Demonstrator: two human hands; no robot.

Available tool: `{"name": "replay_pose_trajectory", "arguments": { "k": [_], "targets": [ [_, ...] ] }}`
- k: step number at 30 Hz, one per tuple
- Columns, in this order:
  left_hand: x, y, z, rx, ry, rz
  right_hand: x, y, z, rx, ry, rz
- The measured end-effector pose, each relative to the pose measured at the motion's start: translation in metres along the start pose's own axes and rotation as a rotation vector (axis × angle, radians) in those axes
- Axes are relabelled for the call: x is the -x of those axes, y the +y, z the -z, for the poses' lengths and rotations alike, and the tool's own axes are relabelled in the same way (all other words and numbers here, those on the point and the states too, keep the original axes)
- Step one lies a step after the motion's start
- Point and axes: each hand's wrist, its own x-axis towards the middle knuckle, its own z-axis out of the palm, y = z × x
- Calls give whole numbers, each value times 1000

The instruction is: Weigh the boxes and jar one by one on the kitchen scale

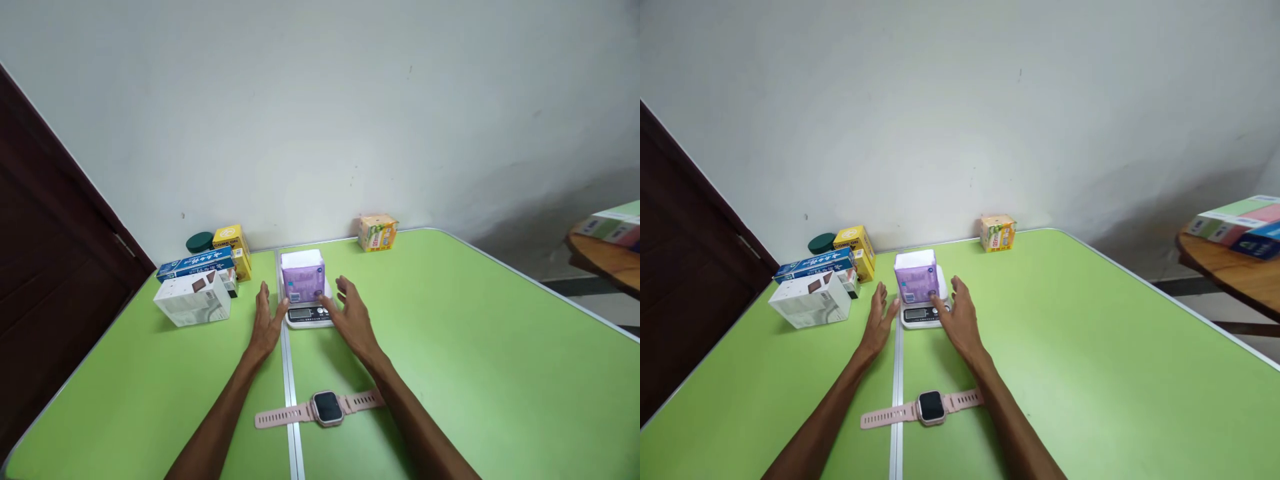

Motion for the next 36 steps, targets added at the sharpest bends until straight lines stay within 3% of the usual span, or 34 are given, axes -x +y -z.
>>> {"name": "replay_pose_trajectory", "arguments": {
  "k": [3, 6, 10, 14, 18, 21, 26, 30, 36],
  "targets": [
    [-1, -8, 10, 0, 29, -3, 1, -1, 13, -1, 59, 9],
    [-7, -1, 10, -38, 33, -45, 0, 0, 13, 34, 52, 35],
    [-26, 24, 4, -87, -15, -148, -4, -3, -4, 86, -9, 108],
    [-51, 49, 1, -141, -168, -169, -11, -15, -20, 87, -47, 188],
    [-73, 72, -10, -259, -188, -158, -24, -24, -11, 77, -32, 226],
    [-90, 89, -40, -249, -182, -224, -45, -22, 13, 101, 55, 265],
    [-130, 100, -113, -241, -142, -228, -107, -4, 53, 149, 139, 215],
    [-169, 84, -160, -217, -114, -127, -146, 36, 66, 159, 169, 192],
    [-221, 49, -198, -221, -144, -79, -165, 108, 84, 272, 448, 1]
  ]
}}
